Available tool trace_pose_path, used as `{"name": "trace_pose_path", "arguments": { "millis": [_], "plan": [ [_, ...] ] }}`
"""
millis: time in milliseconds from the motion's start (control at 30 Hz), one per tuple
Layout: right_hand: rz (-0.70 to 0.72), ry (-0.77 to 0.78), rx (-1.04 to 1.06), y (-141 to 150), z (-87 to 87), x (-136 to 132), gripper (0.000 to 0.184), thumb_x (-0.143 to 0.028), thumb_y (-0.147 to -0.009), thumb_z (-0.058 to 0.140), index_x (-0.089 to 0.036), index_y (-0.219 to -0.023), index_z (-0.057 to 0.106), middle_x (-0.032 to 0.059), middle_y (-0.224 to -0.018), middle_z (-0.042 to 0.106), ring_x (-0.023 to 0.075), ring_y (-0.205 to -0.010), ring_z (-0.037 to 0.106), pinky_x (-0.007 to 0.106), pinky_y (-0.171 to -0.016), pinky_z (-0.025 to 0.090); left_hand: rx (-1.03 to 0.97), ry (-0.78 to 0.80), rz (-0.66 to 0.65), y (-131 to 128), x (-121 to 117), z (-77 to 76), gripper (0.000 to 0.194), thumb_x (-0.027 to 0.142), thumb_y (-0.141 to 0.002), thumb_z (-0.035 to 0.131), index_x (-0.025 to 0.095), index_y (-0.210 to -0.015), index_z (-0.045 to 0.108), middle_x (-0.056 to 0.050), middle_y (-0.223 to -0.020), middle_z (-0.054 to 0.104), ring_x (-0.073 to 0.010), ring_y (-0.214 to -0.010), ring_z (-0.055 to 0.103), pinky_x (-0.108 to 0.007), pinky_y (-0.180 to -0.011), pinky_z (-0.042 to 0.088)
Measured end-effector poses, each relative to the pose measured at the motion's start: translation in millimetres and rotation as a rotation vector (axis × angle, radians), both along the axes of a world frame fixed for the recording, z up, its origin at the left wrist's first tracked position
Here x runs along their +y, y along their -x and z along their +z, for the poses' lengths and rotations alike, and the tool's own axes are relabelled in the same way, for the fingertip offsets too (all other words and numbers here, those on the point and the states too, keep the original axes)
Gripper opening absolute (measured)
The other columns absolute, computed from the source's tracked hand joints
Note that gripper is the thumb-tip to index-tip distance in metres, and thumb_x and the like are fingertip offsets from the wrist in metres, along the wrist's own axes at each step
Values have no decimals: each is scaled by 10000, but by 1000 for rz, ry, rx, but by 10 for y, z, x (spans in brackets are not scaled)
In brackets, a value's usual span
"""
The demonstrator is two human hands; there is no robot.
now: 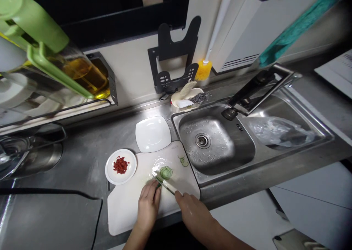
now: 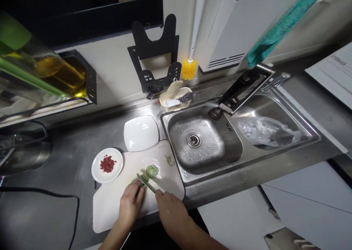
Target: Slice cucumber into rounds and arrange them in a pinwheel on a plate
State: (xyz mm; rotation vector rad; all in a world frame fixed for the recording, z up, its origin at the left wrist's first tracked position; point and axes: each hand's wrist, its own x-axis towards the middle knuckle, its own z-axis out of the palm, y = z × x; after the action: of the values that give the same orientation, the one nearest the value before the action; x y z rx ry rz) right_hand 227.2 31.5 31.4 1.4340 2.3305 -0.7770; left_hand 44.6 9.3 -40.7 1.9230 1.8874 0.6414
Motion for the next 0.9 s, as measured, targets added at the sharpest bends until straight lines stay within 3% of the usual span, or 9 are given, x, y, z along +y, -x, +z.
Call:
{"name": "trace_pose_path", "arguments": {
  "millis": [267, 900],
  "plan": [
    [-92, 193, -28, 140, 64, 177, 396, -9, -851, 274, -166, -1071, 564, 77, -852, 647, 187, -812, 623, 246, -651, 417, -19, 9, -1, 0, 3, 1, 239, 255, -875, 481, 185, -1062, 612, -76, -1049, 673, -207, -999, 619, -392, -886, 516],
    [-152, 139, 36, 306, -163, 212, 395, -35, -857, 245, -152, -1043, 574, 89, -846, 648, 193, -776, 629, 274, -648, 454, -10, 4, -6, -7, -12, -14, 252, 238, -882, 457, 184, -1075, 609, -81, -1082, 664, -203, -1016, 616, -397, -901, 512]
  ]
}}
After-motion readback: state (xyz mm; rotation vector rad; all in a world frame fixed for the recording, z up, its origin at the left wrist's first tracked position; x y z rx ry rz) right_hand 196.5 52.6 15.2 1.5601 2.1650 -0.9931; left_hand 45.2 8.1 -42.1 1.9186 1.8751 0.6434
